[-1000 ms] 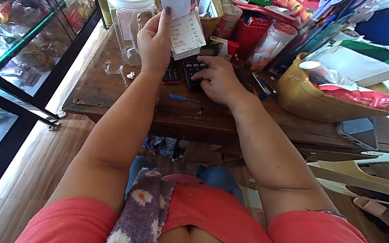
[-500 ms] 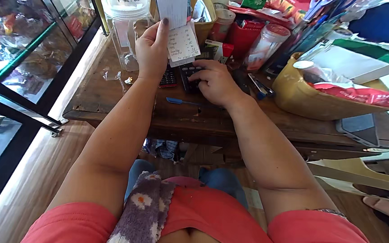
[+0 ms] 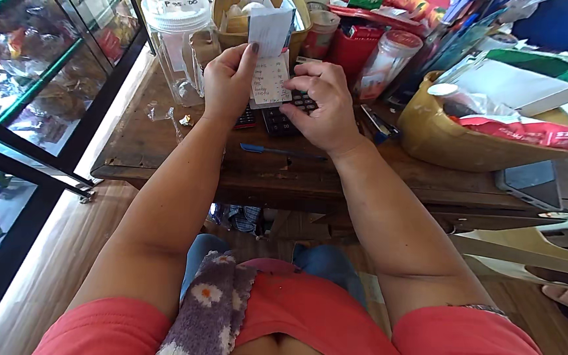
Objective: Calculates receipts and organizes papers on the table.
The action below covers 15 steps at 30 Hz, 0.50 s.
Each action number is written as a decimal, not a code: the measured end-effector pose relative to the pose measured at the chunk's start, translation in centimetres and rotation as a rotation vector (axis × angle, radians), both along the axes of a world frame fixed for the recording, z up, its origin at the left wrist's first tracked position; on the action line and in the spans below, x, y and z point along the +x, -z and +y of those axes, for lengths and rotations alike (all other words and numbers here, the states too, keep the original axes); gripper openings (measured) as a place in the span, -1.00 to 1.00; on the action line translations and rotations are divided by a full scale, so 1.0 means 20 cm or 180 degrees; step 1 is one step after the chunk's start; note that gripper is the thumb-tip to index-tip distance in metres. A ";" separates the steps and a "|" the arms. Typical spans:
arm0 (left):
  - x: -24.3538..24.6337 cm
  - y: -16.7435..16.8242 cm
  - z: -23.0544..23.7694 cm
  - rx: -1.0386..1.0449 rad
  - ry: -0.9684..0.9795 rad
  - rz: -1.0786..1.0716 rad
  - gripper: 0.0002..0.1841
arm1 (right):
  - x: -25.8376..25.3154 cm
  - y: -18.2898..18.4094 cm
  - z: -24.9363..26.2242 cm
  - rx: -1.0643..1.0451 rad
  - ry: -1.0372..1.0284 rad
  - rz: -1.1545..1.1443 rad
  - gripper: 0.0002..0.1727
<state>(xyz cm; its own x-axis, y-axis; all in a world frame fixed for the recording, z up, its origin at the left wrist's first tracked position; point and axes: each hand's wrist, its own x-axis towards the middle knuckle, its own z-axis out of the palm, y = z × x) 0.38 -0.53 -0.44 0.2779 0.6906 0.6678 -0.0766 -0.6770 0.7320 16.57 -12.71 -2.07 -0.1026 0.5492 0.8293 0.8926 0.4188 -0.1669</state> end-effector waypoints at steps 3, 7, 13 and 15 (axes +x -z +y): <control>0.00 0.00 0.00 0.0090 -0.0090 0.0146 -0.69 | -0.01 0.00 0.00 0.0028 0.0048 -0.0037 -0.68; 0.00 0.00 0.00 0.0076 -0.0074 0.0136 -0.70 | 0.00 0.00 0.00 0.0116 0.0049 0.0028 -0.72; 0.00 0.01 0.00 0.0244 0.0063 0.0238 -0.69 | 0.01 0.00 0.00 0.0361 0.0034 0.0173 -0.76; -0.01 0.02 0.00 0.0461 0.0249 0.0363 -0.66 | 0.01 -0.01 0.00 0.0425 0.0082 0.0234 -0.76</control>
<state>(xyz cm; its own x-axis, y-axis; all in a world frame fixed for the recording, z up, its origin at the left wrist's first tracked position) 0.24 -0.56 -0.85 0.4065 0.5629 0.7197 -0.0551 -0.7711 0.6343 16.71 -12.70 -1.81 -0.0263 0.4352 0.8999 0.8908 0.4187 -0.1765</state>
